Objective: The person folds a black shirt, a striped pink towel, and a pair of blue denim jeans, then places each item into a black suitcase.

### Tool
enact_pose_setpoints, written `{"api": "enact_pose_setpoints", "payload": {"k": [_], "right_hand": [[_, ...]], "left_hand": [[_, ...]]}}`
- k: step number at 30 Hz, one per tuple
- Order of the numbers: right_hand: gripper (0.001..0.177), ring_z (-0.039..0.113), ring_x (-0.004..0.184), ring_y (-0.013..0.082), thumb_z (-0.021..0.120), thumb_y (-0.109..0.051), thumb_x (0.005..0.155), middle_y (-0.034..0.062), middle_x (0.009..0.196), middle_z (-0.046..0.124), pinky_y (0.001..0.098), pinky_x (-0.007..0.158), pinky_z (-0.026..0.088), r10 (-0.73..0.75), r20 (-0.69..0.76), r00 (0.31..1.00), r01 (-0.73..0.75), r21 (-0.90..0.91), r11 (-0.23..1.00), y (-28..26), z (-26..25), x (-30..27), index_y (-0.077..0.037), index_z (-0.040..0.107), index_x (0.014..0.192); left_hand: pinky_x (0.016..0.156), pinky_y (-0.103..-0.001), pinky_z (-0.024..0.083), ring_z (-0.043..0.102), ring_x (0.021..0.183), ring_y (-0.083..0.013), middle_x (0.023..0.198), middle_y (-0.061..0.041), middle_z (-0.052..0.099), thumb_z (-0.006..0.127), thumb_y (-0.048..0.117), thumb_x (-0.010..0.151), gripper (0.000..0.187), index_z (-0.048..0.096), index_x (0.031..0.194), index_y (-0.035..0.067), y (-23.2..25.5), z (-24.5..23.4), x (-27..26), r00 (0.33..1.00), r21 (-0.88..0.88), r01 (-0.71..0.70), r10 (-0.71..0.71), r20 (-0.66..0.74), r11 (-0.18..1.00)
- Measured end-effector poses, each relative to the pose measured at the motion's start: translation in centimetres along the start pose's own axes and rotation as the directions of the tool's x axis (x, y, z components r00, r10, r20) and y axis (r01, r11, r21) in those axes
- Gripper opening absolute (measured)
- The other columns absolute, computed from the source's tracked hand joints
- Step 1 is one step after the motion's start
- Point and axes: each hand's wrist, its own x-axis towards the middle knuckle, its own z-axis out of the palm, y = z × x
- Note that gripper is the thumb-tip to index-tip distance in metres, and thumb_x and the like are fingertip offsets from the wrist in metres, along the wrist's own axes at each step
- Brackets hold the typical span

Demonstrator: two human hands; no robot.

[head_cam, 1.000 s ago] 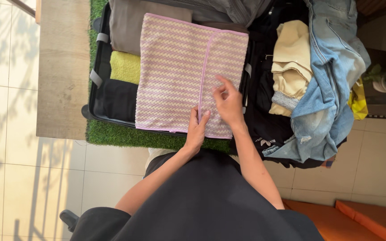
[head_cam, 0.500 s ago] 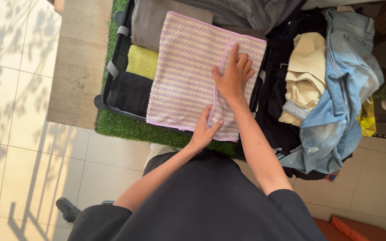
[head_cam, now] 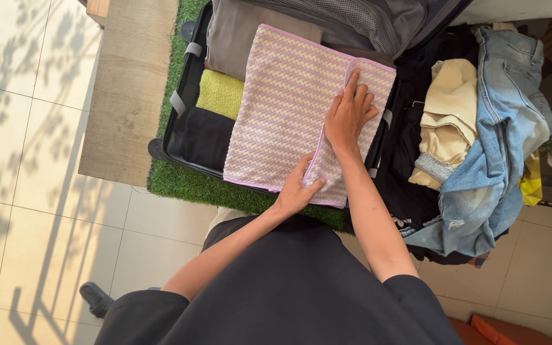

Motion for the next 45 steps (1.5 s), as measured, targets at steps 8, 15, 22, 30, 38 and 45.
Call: {"api": "enact_pose_setpoints", "payload": {"k": [8,15,22,30,38,45], "right_hand": [[0.056,0.041,0.112,0.0246,0.044,-0.016,0.11,0.0087,0.121,0.05,0.0467,0.094,0.025,0.02,-0.014,1.0,-0.018,0.084,0.996,-2.7,0.3,1.0,0.003,0.029,0.161],[0.057,0.041,0.111,0.0239,0.044,-0.017,0.11,0.0084,0.121,0.05,0.0463,0.092,0.025,-0.014,-0.002,1.0,0.014,0.087,0.996,-6.0,1.5,1.5,0.002,0.029,0.16],[0.055,0.041,0.111,0.0241,0.043,-0.019,0.112,0.0081,0.121,0.05,0.0469,0.093,0.025,-0.055,0.034,0.998,0.053,0.063,0.997,-9.9,3.0,2.1,0.002,0.029,0.16],[0.055,0.041,0.112,0.0248,0.043,-0.019,0.111,0.0093,0.127,0.05,0.0464,0.093,0.026,-0.111,0.015,0.994,0.11,0.071,0.991,-13.8,4.7,3.2,0.001,0.029,0.161],[0.056,0.04,0.11,0.0241,0.043,-0.022,0.111,0.0077,0.124,0.049,0.0462,0.094,0.026,-0.139,0.061,0.988,0.135,0.057,0.989,-17.1,6.6,3.4,0.001,0.03,0.161],[0.055,0.038,0.11,0.0269,0.044,-0.034,0.112,0.0101,0.12,0.045,0.0493,0.098,0.024,-0.109,0.115,0.987,0.107,0.02,0.994,-17.2,6.7,4.4,-0.007,0.036,0.158]], "left_hand": [[0.115,-0.04,0.038,0.052,0.137,-0.0292,0.146,-0.021,0.055,0.071,0.02,0.094,0.067,0.04,0.15,0.0,1.1,-2.7,-0.3,0.99,-0.056,-0.139,0.137,-0.038,0.989],[0.111,-0.037,0.042,0.055,0.129,-0.023,0.137,-0.017,0.059,0.07,0.015,0.095,0.063,0.042,0.149,0.001,1.4,-5.5,-0.9,0.992,-0.161,-0.122,0.114,-0.055,0.979],[0.106,-0.034,0.046,0.059,0.121,-0.0192,0.133,-0.015,0.062,0.071,0.013,0.094,0.062,0.042,0.148,0.003,0.8,-8.4,-1.7,0.988,-0.19,-0.104,0.079,-0.136,0.976],[0.091,-0.03,0.054,0.065,0.105,-0.0137,0.121,-0.013,0.068,0.069,0.008,0.095,0.063,0.04,0.15,0.005,0.1,-11.8,-1.9,0.983,-0.349,-0.059,-0.007,-0.185,0.935],[0.042,-0.029,0.051,0.065,0.062,-0.0128,0.096,-0.013,0.071,0.067,0.012,0.092,0.062,0.037,0.147,0.006,1.8,-14.7,-3.0,0.967,-0.398,0.1,-0.183,-0.178,0.912],[0.038,-0.027,0.051,0.065,0.056,-0.0097,0.091,-0.009,0.074,0.068,0.026,0.096,0.042,0.05,0.127,0.004,2.6,-16.0,-3.2,0.952,-0.341,0.172,-0.245,-0.184,0.924]]}}
